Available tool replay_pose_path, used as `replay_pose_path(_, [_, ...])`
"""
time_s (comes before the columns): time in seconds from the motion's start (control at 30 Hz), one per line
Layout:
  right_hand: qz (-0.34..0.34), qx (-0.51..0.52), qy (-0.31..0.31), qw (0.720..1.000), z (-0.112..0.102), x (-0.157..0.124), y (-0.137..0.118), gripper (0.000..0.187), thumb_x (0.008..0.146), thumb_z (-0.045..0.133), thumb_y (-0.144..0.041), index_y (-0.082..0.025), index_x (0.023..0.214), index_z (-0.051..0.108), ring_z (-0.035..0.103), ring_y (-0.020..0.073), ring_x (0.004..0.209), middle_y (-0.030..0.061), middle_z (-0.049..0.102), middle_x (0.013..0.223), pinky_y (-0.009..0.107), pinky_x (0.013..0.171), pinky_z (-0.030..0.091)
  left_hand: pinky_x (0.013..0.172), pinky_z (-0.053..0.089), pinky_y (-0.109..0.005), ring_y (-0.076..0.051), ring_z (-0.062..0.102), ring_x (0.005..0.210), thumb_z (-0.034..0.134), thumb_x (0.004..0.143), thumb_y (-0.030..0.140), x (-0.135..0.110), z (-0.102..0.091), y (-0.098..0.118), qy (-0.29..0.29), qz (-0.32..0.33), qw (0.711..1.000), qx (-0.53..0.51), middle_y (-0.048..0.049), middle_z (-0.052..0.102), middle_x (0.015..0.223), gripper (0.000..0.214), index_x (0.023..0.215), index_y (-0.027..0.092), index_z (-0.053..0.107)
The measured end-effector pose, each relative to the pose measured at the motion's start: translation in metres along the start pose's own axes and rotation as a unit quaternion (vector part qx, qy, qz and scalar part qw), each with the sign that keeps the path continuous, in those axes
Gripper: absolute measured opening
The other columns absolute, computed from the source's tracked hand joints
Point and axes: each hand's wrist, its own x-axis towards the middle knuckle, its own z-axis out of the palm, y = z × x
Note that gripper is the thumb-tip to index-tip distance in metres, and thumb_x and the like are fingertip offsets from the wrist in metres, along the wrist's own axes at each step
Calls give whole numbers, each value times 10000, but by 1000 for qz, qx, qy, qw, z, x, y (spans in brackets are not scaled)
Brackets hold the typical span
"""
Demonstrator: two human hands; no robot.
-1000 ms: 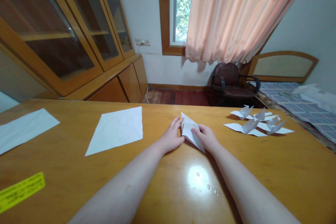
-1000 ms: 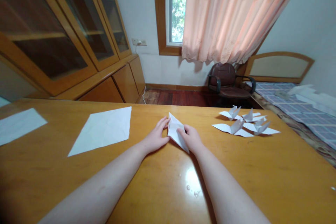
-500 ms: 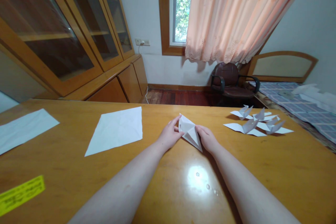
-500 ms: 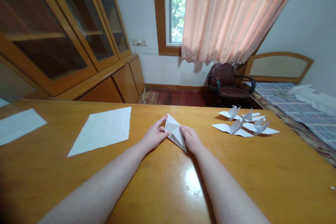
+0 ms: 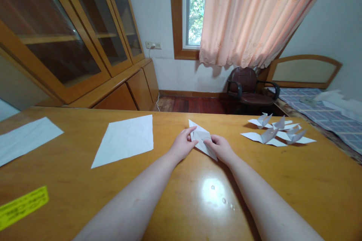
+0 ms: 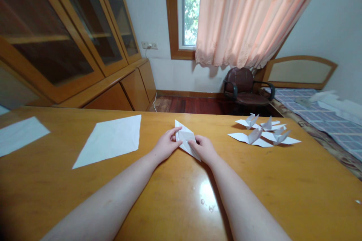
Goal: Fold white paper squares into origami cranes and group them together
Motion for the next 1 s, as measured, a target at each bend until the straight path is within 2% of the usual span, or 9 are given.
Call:
replay_pose_path(0.1, [7, -50, 4, 999, 0, 1, -2, 310, 789, 510, -388, -145, 875, 684, 585, 193, 736, 40, 692, 805, 262, 618, 411, 815, 498, -320, -148, 586, 833, 636, 712, 184, 0, 0, 2, 2, 0, 1000, 16, -60, 568, 1083, 566, 1259, 235, 501])
replay_pose_path(0.3, [16, -60, 16, 998, 0, 1, -4, 293, 774, 527, -377, -151, 870, 687, 601, 200, 728, 43, 701, 813, 274, 619, 425, 807, 517, -304, -118, 577, 808, 606, 749, 202, -2, -3, 9, 14, 6, 1000, 11, -65, 520, 1157, 524, 1258, 234, 484])
replay_pose_path(0.43, [10, -40, 26, 999, 0, 1, -4, 261, 771, 533, -351, -162, 885, 672, 614, 201, 767, 44, 699, 849, 281, 664, 449, 898, 482, -331, -151, 562, 990, 589, 785, 269, -2, -8, 11, 67, 37, 997, 17, -90, 383, 1344, 484, 1252, 231, 465])
replay_pose_path(0.53, [-1, -49, 38, 998, 1, 1, -3, 242, 757, 561, -321, -169, 925, 647, 620, 196, 804, 53, 695, 898, 284, 710, 458, 1005, 393, -368, -186, 498, 1125, 588, 792, 299, -3, -12, 16, 88, 64, 992, 71, -82, 412, 1340, 458, 1230, 218, 480])
replay_pose_path(0.67, [9, -101, 50, 994, 2, 3, 1, 305, 745, 590, -307, -167, 1014, 608, 625, 194, 795, 70, 689, 899, 291, 708, 456, 976, 399, -388, -206, 522, 1078, 574, 793, 266, -6, -12, 23, -7, 84, 987, 135, -49, 601, 1120, 341, 1131, 221, 566])
replay_pose_path(0.77, [21, -143, 59, 988, 2, 4, 5, 348, 743, 594, -290, -175, 1071, 588, 619, 193, 787, 68, 682, 883, 293, 702, 449, 975, 383, -403, -231, 514, 1079, 612, 749, 233, -9, -10, 25, -73, 88, 975, 191, -47, 613, 1127, 388, 1136, 231, 581])
replay_pose_path(0.9, [5, -159, 60, 985, 3, 5, 9, 443, 727, 601, -241, -192, 1164, 545, 606, 182, 805, 54, 665, 906, 297, 739, 450, 985, 360, -413, -253, 493, 1114, 648, 719, 242, -10, -9, 21, -97, 73, 967, 225, -53, 591, 1183, 451, 1164, 240, 572])
replay_pose_path(1.0, [-25, -169, 72, 983, 2, 6, 11, 533, 709, 618, -215, -170, 1228, 503, 584, 200, 937, 87, 637, 1037, 327, 843, 438, 971, 369, -402, -247, 516, 1078, 655, 719, 248, -9, -8, 17, -95, 76, 968, 218, -51, 614, 1138, 425, 1139, 242, 587])
